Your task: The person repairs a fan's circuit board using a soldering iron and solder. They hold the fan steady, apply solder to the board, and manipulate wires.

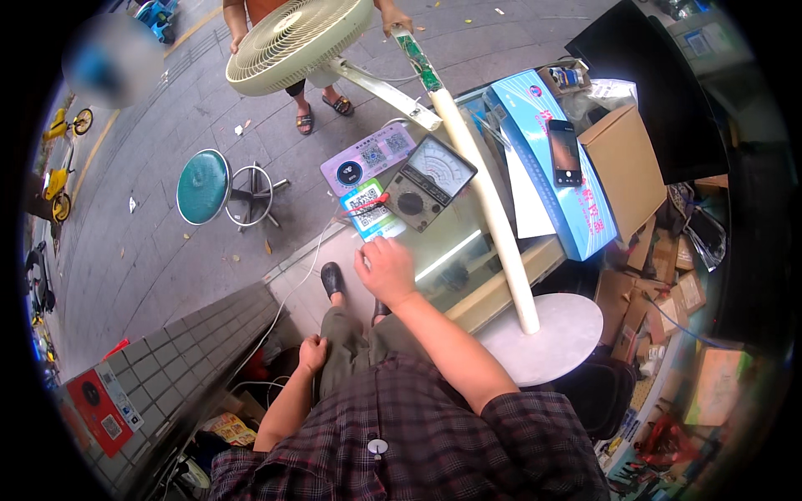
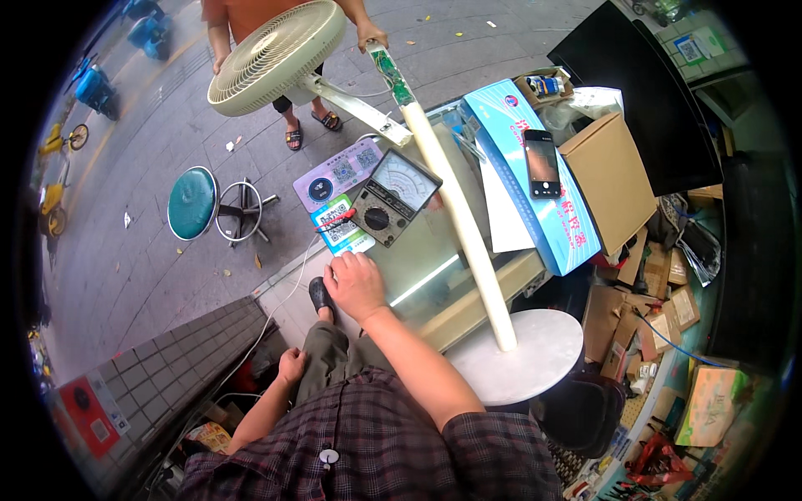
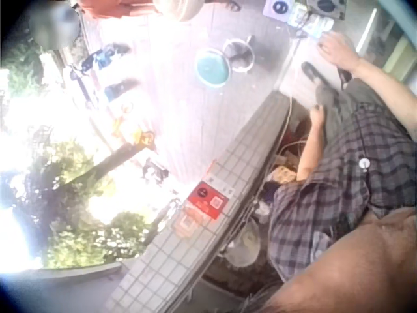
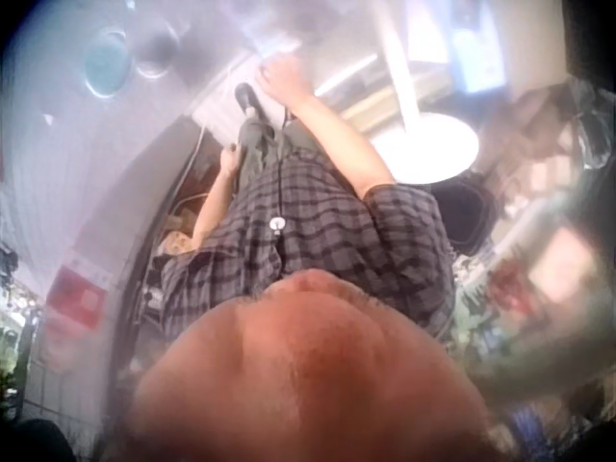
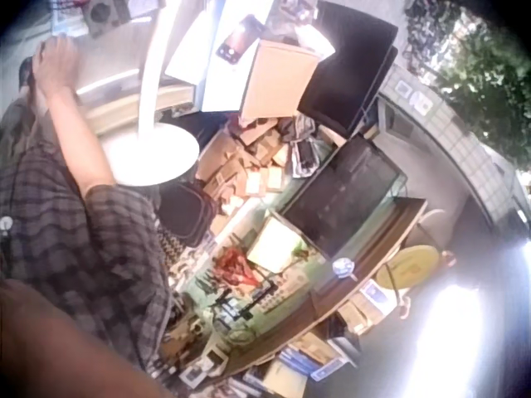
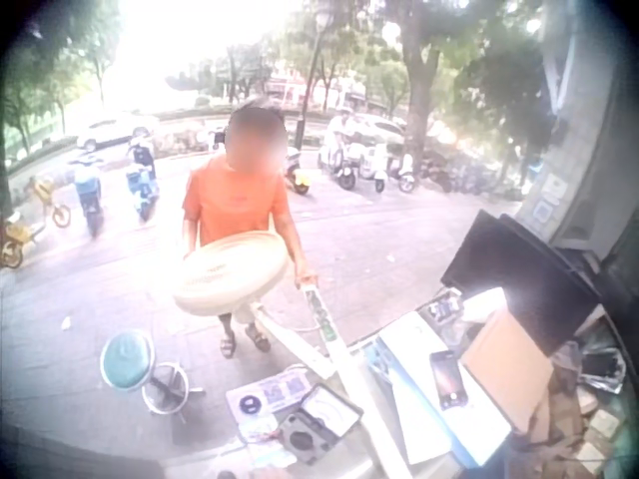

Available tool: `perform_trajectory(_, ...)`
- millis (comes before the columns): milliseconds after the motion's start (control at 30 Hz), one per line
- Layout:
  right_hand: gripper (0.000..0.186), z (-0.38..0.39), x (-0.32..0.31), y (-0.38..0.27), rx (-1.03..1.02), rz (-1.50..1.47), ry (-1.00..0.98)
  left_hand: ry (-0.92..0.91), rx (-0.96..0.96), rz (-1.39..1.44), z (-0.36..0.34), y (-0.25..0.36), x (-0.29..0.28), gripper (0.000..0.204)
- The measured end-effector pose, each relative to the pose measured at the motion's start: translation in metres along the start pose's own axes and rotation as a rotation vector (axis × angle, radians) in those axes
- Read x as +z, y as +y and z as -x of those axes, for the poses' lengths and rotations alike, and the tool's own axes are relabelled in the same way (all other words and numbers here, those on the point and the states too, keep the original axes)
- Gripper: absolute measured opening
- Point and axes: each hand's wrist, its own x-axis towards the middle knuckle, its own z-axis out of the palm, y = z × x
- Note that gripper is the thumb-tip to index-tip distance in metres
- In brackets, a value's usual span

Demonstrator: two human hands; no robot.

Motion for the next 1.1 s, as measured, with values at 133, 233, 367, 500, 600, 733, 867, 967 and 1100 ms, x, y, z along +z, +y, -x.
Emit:
perform_trajectory(133,0.015,0.005,-0.003,0.002,-0.078,0.001,-0.004,0.076,0.118,-0.021,0.008,-0.002,0.005,0.057)
perform_trajectory(233,0.017,0.004,-0.003,-0.001,-0.142,-0.033,-0.03,0.029,0.001,0.294,-0.013,-0.028,-0.002,0.05)
perform_trajectory(367,0.017,0.004,0.0,0.0,-0.165,-0.04,-0.065,0.147,0.014,0.391,-0.029,-0.026,-0.017,0.047)
perform_trajectory(500,0.016,0.004,0.004,0.0,-0.132,-0.037,-0.108,0.156,-0.028,0.49,-0.029,-0.017,-0.03,0.045)
perform_trajectory(600,0.015,0.003,0.004,-0.006,-0.125,-0.037,-0.119,0.166,-0.032,0.512,-0.028,-0.031,-0.029,0.044)
perform_trajectory(733,0.014,0.002,0.003,-0.008,-0.115,-0.016,-0.121,0.12,-0.108,0.522,-0.023,-0.047,-0.029,0.04)
perform_trajectory(867,0.012,-0.001,0.002,-0.007,-0.094,-0.001,-0.123,0.248,0.07,0.398,-0.037,-0.013,-0.05,0.031)
perform_trajectory(967,0.012,0.002,0.0,-0.007,-0.057,0.012,-0.127,0.312,0.289,0.295,-0.042,0.113,-0.109,0.024)
perform_trajectory(1100,0.016,-0.003,-0.006,-0.008,-0.051,-0.052,-0.109,0.395,0.774,0.25,-0.046,0.292,-0.178,0.016)
